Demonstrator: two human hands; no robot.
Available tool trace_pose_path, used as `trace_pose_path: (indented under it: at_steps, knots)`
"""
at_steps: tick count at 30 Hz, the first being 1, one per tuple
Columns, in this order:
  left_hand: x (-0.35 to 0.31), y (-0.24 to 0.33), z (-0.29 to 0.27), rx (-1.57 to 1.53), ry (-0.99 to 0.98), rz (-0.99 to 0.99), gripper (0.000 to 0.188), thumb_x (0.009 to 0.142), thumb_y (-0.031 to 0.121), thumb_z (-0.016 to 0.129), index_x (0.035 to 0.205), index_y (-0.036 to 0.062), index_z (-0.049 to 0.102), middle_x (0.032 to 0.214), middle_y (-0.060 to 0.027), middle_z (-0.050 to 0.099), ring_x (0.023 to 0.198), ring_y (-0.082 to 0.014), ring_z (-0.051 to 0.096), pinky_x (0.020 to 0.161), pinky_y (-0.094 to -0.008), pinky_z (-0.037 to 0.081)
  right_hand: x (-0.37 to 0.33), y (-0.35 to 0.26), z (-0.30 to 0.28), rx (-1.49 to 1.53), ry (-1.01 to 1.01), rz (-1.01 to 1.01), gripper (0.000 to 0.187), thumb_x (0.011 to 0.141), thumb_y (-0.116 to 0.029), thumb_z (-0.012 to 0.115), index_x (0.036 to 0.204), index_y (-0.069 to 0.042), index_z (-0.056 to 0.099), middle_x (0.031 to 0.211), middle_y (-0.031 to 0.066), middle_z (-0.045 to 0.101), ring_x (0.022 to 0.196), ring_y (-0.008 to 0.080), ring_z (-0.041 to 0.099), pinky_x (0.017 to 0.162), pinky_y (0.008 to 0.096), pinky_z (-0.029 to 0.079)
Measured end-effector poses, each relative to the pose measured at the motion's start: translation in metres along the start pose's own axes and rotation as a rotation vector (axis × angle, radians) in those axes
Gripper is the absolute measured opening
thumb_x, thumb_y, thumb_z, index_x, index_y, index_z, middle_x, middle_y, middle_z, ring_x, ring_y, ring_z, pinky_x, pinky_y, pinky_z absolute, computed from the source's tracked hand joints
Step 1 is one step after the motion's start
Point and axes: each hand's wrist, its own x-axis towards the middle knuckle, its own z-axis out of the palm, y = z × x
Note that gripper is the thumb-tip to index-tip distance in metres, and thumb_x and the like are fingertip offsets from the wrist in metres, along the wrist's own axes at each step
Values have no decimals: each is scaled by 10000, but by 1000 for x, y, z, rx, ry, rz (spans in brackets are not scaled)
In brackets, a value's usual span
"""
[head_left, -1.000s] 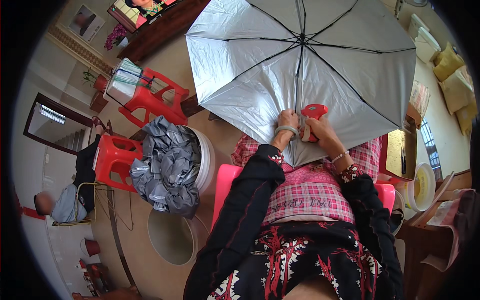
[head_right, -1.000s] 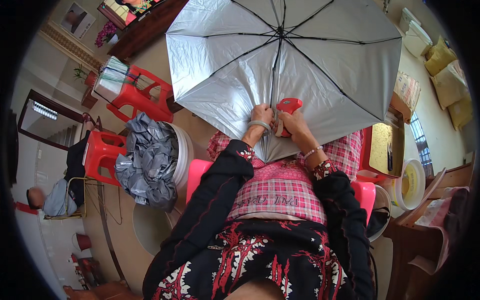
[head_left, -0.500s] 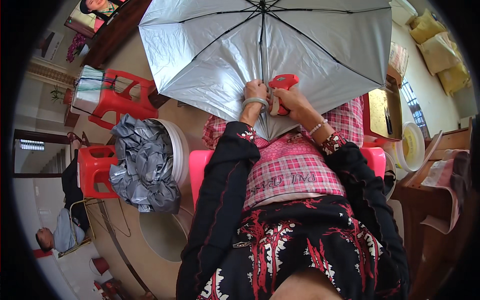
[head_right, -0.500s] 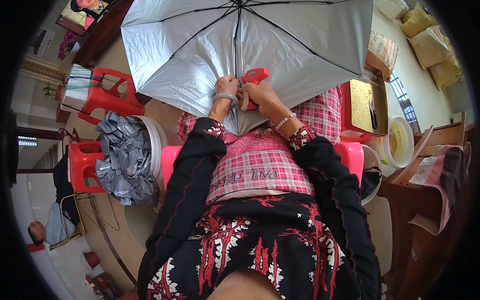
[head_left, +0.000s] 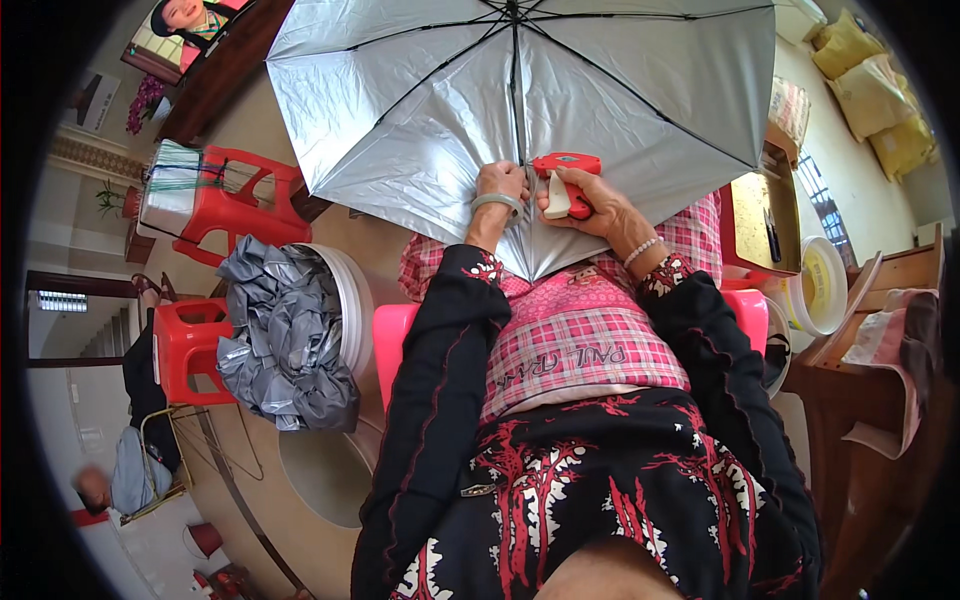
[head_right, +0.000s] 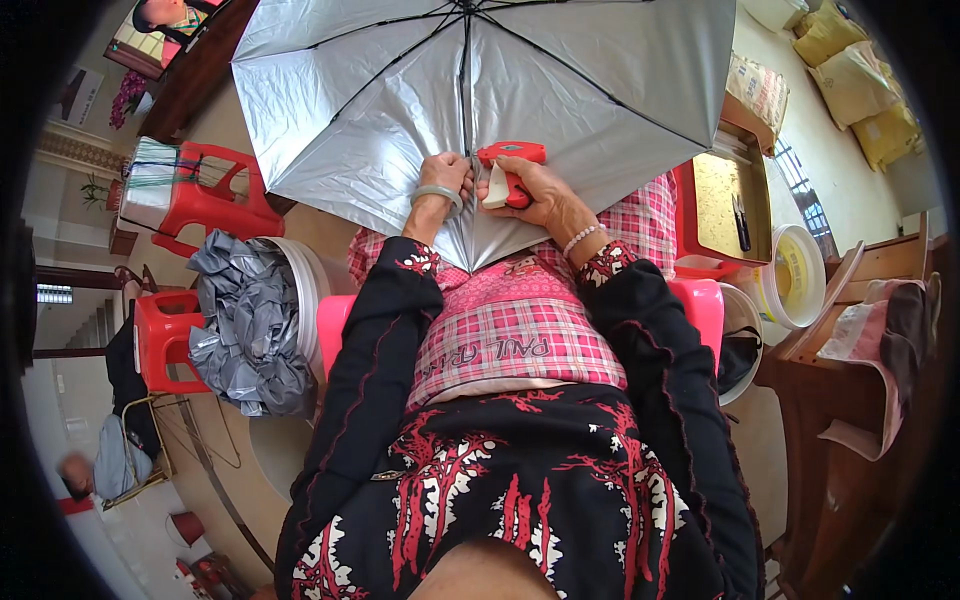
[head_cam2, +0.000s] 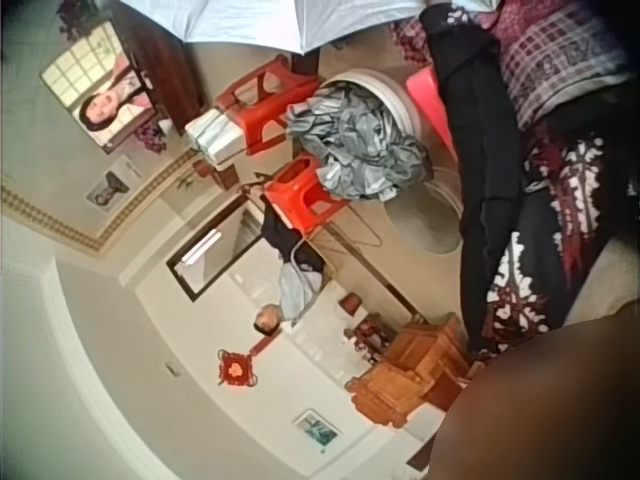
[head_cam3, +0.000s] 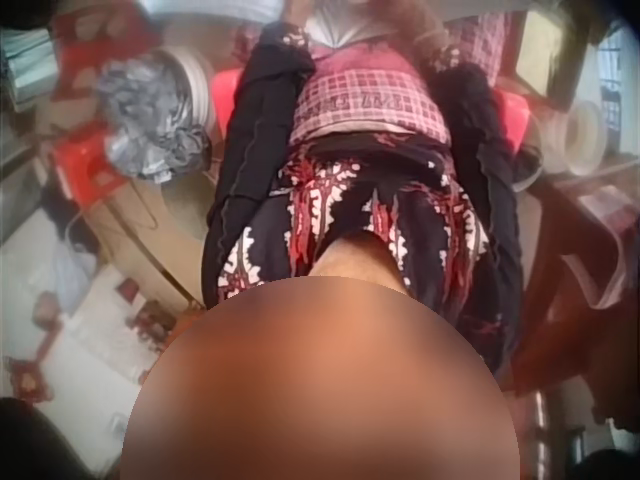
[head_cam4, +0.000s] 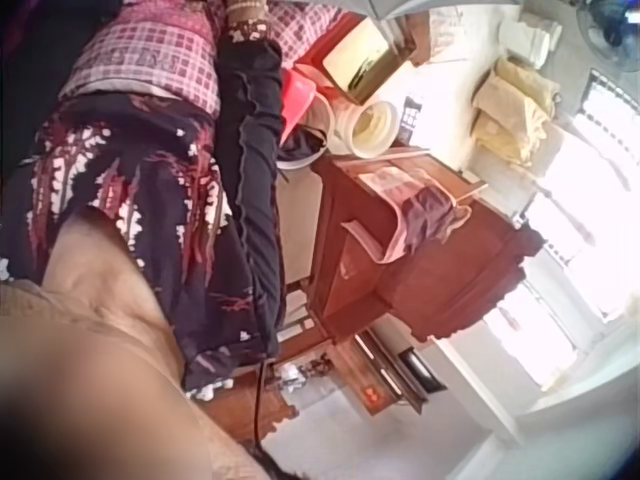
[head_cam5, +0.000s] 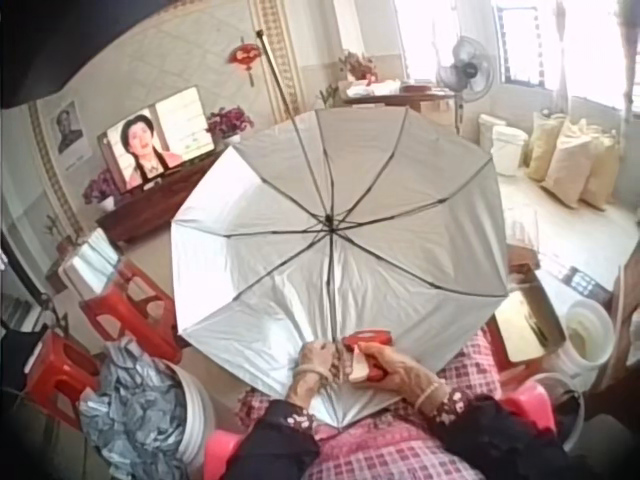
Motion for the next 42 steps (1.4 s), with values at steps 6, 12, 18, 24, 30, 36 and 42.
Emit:
trace_pose_path:
  at_steps: [6,12,18,24,30,36,42]
  knots:
    - [0,2,-2,-36,-46,-10,191,794,127,484,702,-12,578,526,-61,547,393,-129,495,366,-265,393,5,1,-6,20,-59,-27,267,851,-252,480,1054,-81,466,814,126,602,710,243,613,675,431,514]
    - [-1,0,-4,-51,-66,15,191,797,130,486,696,-7,573,526,-60,546,387,-125,490,362,-261,390,6,2,-5,11,-82,-26,264,849,-243,491,1048,-71,466,812,125,601,701,239,614,661,421,519]
    - [1,-2,-2,-74,-58,-9,158,808,108,491,725,-9,557,539,-46,521,374,-109,445,345,-237,358,6,2,-1,-31,8,-7,291,828,-237,531,1040,-46,472,795,124,596,684,232,612,638,406,526]
    - [1,-3,-1,-66,-59,25,178,801,116,473,711,-7,564,539,-71,547,371,-136,488,343,-270,381,1,-2,13,-41,26,-1,242,845,-223,496,995,-33,485,802,122,599,643,233,614,605,408,529]
    - [-3,-2,0,-33,-46,66,169,803,95,458,724,-16,559,546,-77,546,373,-143,490,340,-275,382,6,-3,17,-65,63,33,193,835,-174,493,952,-21,495,753,102,587,600,215,603,572,388,531]
    - [-6,5,2,-32,-71,40,159,796,80,457,723,-20,556,540,-79,544,377,-149,499,340,-276,397,26,-2,-10,-157,92,12,183,828,-132,486,959,-4,480,748,112,576,599,217,598,558,391,529]
    - [-2,3,4,25,19,16,152,781,92,475,721,-22,555,526,-88,540,369,-155,503,327,-284,401,8,3,17,-139,49,-54,207,839,-131,488,995,4,470,764,126,582,622,237,606,546,372,526]
